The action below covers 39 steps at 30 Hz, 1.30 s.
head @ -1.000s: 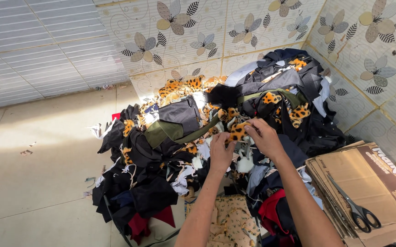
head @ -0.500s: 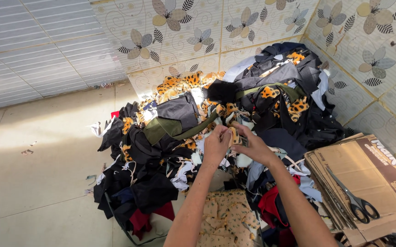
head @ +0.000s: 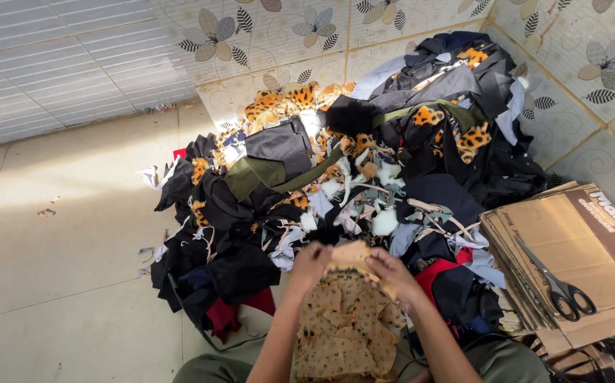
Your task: The person sits on the floor and packs fabric scraps into a cardboard box. They place a cardboard sheet on top, tie it with a plastic strap, and then continue adding more fabric pieces into the box.
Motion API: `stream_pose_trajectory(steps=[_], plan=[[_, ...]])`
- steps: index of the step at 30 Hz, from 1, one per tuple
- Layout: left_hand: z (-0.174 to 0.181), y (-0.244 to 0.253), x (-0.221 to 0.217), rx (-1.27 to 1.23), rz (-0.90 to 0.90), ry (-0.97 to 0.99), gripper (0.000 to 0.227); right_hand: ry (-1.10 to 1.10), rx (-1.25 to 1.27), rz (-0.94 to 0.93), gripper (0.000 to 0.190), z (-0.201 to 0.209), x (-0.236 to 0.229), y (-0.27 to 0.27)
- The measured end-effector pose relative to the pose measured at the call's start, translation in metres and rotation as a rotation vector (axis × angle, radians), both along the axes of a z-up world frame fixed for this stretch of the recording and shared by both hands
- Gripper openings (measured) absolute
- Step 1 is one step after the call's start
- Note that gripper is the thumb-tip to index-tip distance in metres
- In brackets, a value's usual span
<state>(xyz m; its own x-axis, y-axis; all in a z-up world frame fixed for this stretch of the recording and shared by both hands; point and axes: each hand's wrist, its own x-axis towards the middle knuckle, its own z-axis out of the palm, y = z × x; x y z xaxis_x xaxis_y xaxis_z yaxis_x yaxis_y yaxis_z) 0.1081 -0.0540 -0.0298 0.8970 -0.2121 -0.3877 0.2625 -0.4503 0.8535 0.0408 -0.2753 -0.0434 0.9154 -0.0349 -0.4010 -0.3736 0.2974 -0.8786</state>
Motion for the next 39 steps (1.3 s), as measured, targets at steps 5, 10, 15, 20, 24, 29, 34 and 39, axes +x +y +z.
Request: stream_pose_trajectory(steps=[5,10,15,20,24,29,34,39], plan=[[-0.071,0.035,-0.032,-0.017,-0.221,0.126,0.025,0.169,-0.243,-0.033,0.029,-0.058,-0.025,0.011],[-0.089,0.047,-0.025,0.081,-0.274,0.197,0.032,0.278,-0.71,-0.034,0.042,-0.066,-0.047,0.021],[-0.102,0.037,-0.011,0.111,-0.017,-0.083,0.018,0.22,-0.674,-0.187,0.046,-0.074,-0.061,0.031],[-0.109,0.038,-0.022,0.21,0.018,-0.18,0.021,0.112,-0.951,-0.028,0.045,-0.118,-0.07,0.032],[-0.081,0.021,-0.057,0.643,-0.036,-0.732,0.029,-0.187,-1.547,0.041,0.057,-0.075,-0.074,0.052],[-0.07,0.004,-0.106,0.988,-0.171,-1.129,0.068,-0.371,-1.843,0.176,0.062,-0.091,-0.069,0.07],[-0.099,0.004,-0.118,1.017,-0.158,-1.168,0.078,-0.47,-2.075,0.055,0.073,-0.103,-0.071,0.074],[-0.111,0.003,-0.117,1.027,-0.14,-1.176,0.082,-0.471,-2.134,0.043,0.076,-0.106,-0.069,0.074]])
